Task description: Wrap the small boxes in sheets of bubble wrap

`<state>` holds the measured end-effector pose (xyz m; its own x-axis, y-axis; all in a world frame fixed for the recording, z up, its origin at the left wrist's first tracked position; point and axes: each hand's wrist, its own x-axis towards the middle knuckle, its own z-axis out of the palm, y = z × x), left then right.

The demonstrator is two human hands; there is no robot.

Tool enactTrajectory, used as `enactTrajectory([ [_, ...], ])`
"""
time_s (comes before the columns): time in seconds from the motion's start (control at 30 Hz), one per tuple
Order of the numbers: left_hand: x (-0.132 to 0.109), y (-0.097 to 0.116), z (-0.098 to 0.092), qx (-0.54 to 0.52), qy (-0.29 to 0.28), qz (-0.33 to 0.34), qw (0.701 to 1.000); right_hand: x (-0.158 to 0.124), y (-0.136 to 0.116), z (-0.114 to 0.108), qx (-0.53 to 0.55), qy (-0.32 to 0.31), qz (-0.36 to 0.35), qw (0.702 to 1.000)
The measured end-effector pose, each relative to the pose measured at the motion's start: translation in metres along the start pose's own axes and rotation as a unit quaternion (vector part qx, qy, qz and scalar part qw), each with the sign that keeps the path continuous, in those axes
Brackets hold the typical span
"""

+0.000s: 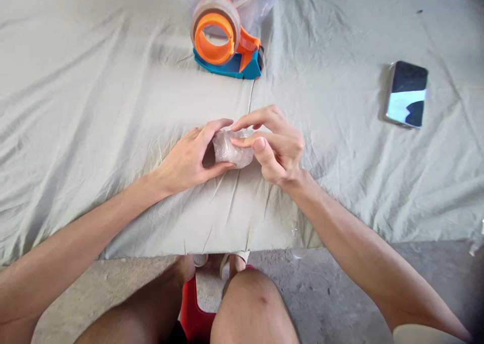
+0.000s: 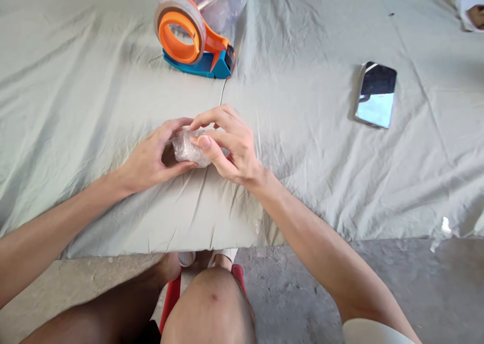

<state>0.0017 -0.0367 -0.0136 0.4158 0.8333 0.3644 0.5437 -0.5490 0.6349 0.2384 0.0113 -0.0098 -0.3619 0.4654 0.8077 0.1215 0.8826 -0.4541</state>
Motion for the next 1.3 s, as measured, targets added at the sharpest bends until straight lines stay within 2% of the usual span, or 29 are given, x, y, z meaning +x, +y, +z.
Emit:
enactTrajectory([
  [0.2,0.002,0.003,-0.004,0.009,-0.028,-0.019,0.999,0.001,0.001,-0.002,0.017,-0.022,-0.026,0.999],
  [0.4,0.001,0.004,-0.007,0.023,-0.033,-0.001,0.999,-0.002,-0.001,-0.002,0.023,0.042,0.092,0.995],
  [0.47,-0.001,0.006,-0.006,0.03,-0.026,0.004,0.999,-0.003,0.0,-0.002,0.05,0.026,0.133,0.99],
  [0.57,-0.002,0.009,-0.005,0.043,0.008,0.025,0.999,-0.003,0.002,-0.003,0.079,-0.034,0.158,0.984],
  [0.7,0.0,0.008,-0.003,0.059,0.054,0.089,0.993,-0.001,0.007,-0.003,0.061,-0.11,0.12,0.985],
  [0.8,0.002,0.007,-0.002,0.066,0.066,0.119,0.989,0.0,0.011,-0.003,0.054,-0.119,0.086,0.988],
  [1.1,-0.001,0.009,0.0,0.065,0.036,0.025,0.997,-0.001,0.006,-0.004,0.042,-0.135,0.025,0.99],
  [1.23,-0.002,0.013,-0.001,0.066,0.03,0.014,0.997,0.001,0.0,-0.005,-0.007,-0.126,0.037,0.991],
  [1.3,-0.001,0.014,-0.002,0.074,0.043,0.013,0.996,0.003,-0.001,-0.005,-0.034,-0.115,0.014,0.993],
])
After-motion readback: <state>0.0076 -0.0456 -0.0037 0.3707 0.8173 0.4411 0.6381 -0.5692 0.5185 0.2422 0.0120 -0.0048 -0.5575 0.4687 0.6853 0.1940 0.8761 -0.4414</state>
